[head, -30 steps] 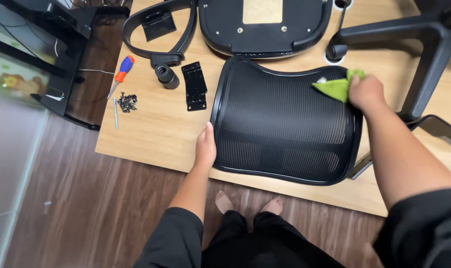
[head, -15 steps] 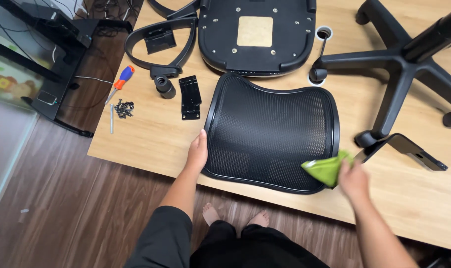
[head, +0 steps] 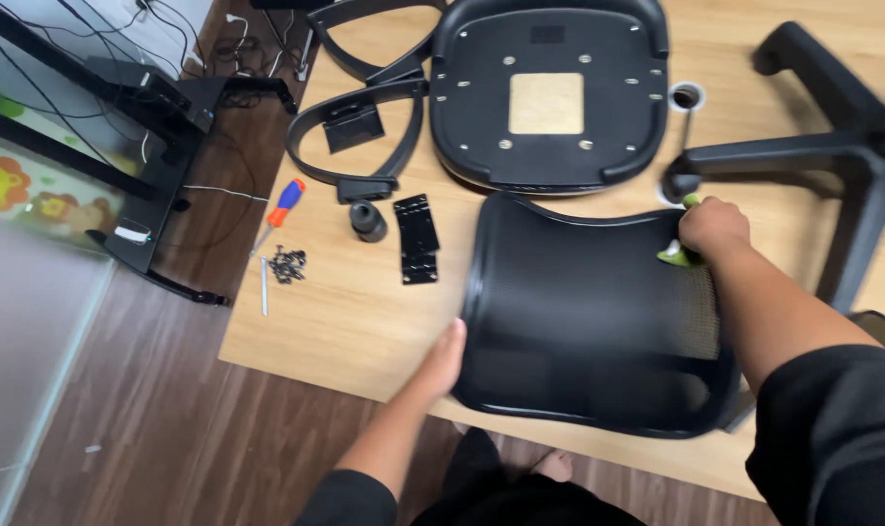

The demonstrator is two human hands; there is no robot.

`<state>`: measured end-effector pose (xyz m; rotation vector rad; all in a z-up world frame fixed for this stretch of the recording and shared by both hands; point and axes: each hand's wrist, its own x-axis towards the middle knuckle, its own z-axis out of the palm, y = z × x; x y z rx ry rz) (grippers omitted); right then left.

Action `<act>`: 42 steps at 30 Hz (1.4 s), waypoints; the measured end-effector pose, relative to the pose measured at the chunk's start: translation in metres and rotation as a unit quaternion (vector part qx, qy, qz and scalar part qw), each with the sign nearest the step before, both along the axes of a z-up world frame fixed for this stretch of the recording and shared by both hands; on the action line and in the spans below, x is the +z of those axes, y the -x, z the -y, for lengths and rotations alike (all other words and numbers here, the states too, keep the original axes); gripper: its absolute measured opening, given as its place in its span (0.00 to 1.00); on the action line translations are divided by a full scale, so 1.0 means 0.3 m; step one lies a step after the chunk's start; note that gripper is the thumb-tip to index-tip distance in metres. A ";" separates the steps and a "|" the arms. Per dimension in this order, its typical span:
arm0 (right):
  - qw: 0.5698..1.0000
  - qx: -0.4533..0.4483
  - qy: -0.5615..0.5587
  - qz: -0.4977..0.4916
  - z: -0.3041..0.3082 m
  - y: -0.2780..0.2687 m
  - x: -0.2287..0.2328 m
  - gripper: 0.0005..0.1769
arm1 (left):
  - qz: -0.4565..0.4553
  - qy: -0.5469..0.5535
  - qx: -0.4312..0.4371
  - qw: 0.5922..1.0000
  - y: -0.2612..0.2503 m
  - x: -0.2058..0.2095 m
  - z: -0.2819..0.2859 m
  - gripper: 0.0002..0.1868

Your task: Cleaning various parts of a disassembled office chair using a cloth.

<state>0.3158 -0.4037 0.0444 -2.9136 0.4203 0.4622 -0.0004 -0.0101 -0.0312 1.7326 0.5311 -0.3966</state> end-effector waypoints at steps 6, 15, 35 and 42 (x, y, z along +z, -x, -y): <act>0.977 0.207 0.037 -0.015 -0.296 -0.001 -0.345 0.22 | -0.021 0.027 -0.109 0.993 -0.038 0.224 -0.021 0.42; 0.914 0.121 -0.320 0.217 -0.728 0.314 0.133 0.21 | -0.031 0.064 -0.129 0.989 -0.046 0.175 -0.082 0.43; 0.851 0.204 -0.483 0.017 -0.522 0.379 0.247 0.23 | -0.054 0.119 -0.041 0.991 -0.048 0.095 -0.094 0.41; 0.809 -0.157 -0.550 0.133 -0.061 0.400 0.293 0.19 | 0.028 0.076 0.016 0.997 -0.231 0.373 -0.004 0.37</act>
